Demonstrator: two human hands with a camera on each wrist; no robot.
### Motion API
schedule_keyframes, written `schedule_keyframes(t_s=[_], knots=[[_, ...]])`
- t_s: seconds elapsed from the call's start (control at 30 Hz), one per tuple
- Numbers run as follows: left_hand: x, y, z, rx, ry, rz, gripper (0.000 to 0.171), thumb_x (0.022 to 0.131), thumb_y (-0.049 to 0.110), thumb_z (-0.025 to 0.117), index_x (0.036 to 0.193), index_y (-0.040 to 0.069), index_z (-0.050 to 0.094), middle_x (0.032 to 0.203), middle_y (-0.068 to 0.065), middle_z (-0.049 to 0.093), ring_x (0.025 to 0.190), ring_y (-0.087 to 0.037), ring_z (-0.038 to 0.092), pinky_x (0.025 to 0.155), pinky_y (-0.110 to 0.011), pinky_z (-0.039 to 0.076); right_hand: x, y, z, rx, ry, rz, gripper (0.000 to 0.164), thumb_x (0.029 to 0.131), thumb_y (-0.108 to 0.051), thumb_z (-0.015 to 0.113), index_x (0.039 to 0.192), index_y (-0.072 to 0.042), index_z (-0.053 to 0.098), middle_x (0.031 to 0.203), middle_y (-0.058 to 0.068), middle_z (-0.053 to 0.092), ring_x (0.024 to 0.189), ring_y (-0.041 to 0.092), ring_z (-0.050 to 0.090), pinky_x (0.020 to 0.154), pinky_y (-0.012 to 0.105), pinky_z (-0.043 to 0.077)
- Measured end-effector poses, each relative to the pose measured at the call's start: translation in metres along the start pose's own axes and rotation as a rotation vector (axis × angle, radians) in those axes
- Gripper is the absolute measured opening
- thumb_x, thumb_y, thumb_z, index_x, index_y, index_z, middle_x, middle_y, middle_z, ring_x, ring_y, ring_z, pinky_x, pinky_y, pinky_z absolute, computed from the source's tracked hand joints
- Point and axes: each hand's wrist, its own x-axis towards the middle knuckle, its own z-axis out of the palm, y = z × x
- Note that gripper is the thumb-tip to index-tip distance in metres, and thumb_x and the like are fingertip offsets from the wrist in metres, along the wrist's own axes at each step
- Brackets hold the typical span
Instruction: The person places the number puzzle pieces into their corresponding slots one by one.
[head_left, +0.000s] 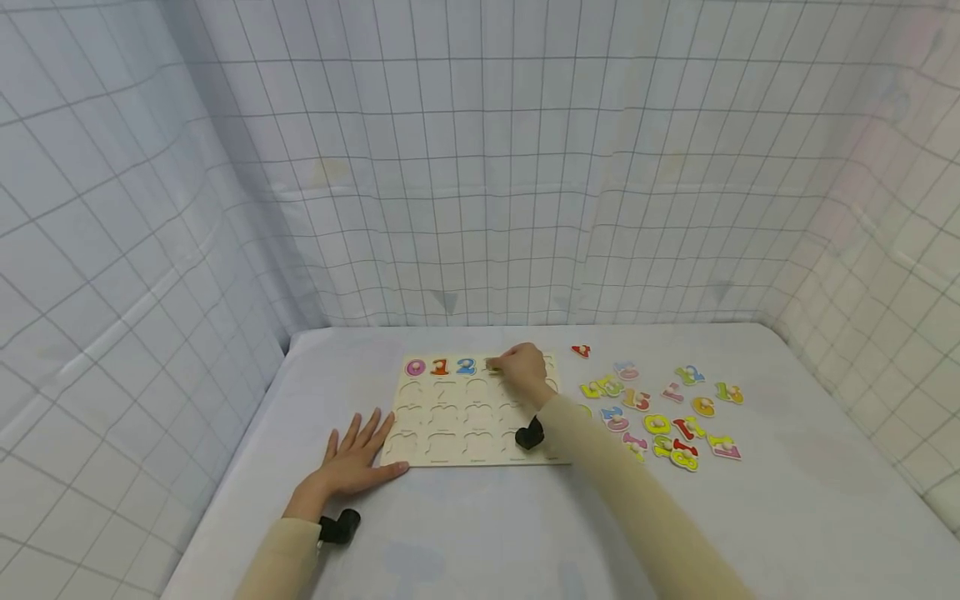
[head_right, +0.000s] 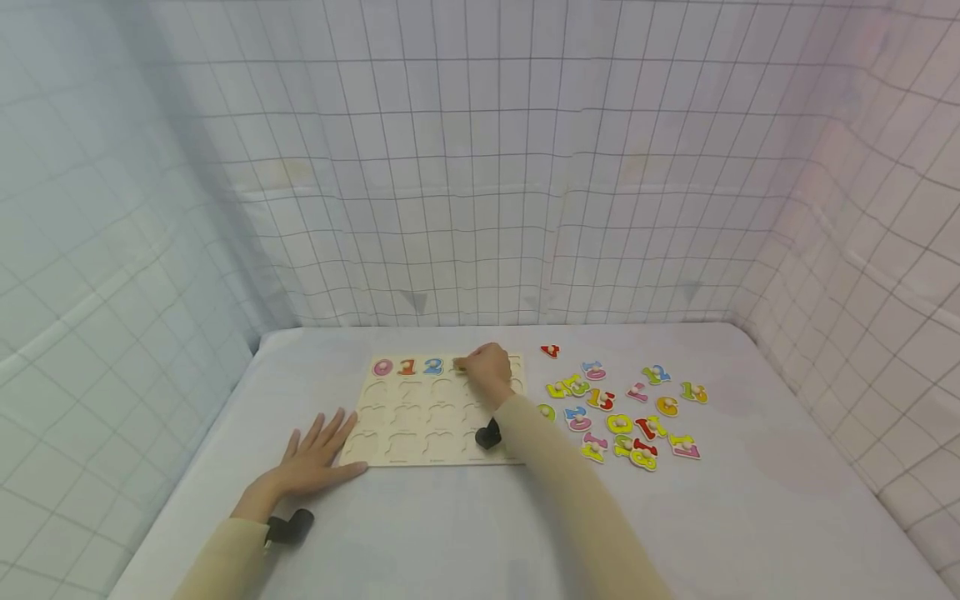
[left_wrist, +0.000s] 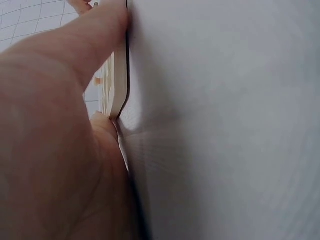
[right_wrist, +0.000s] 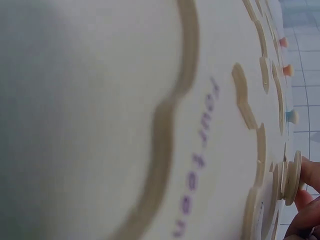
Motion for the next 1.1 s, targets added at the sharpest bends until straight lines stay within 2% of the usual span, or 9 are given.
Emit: schedule_keyframes(t_s=[0.27,0.6,0.83,0.97,1.1], knots=[[-0.002,0.003,-0.003,-0.015,-0.011,-0.009,0.101,0.080,0.074,0.049,0.153,0.014,0.015,0.158,-0.012,0.004,0.141,-0.036,-0.011,0.103,-0.058,-0.018,-0.002,-0.005,0.006,0.008,0.002,-0.036,0.029,0.077,-0.032,0.080,0.064,-0.010,0.066,0.062,0.000,0.063,0.056,0.018,0.058,0.048,0.028,0.044],[-0.002,0.002,-0.003,-0.010,-0.007,-0.013,0.100,0.080,0.074,0.050,0.154,0.016,0.015,0.158,-0.011,0.004,0.141,-0.035,-0.010,0.103,-0.058,-0.017,-0.006,-0.009,0.009,-0.031,0.027,-0.041,0.028,0.078,-0.030,0.079,0.066,-0.010,0.064,0.064,0.000,0.062,0.058,0.018,0.058,0.052,0.031,0.046],[-0.001,0.001,-0.003,-0.005,-0.002,-0.009,0.100,0.080,0.075,0.049,0.154,0.017,0.014,0.158,-0.011,0.003,0.141,-0.035,-0.011,0.102,-0.059,-0.018,-0.003,-0.009,0.011,-0.058,0.025,-0.034,0.030,0.078,-0.033,0.079,0.066,-0.010,0.063,0.064,0.001,0.062,0.056,0.018,0.058,0.049,0.030,0.045],[-0.002,0.003,-0.004,-0.017,-0.013,-0.011,0.101,0.080,0.074,0.049,0.154,0.016,0.014,0.158,-0.012,0.003,0.141,-0.035,-0.011,0.102,-0.058,-0.019,-0.001,-0.007,0.007,-0.080,0.006,-0.023,0.032,0.076,-0.038,0.080,0.066,-0.010,0.066,0.065,0.000,0.063,0.058,0.017,0.058,0.049,0.030,0.045],[-0.004,0.005,-0.005,-0.029,-0.021,-0.012,0.100,0.080,0.073,0.050,0.153,0.014,0.015,0.158,-0.013,0.004,0.141,-0.036,-0.011,0.102,-0.059,-0.019,0.004,-0.002,-0.008,-0.081,0.003,-0.040,0.032,0.075,-0.041,0.080,0.069,-0.011,0.070,0.068,-0.002,0.065,0.060,0.016,0.059,0.049,0.028,0.045]])
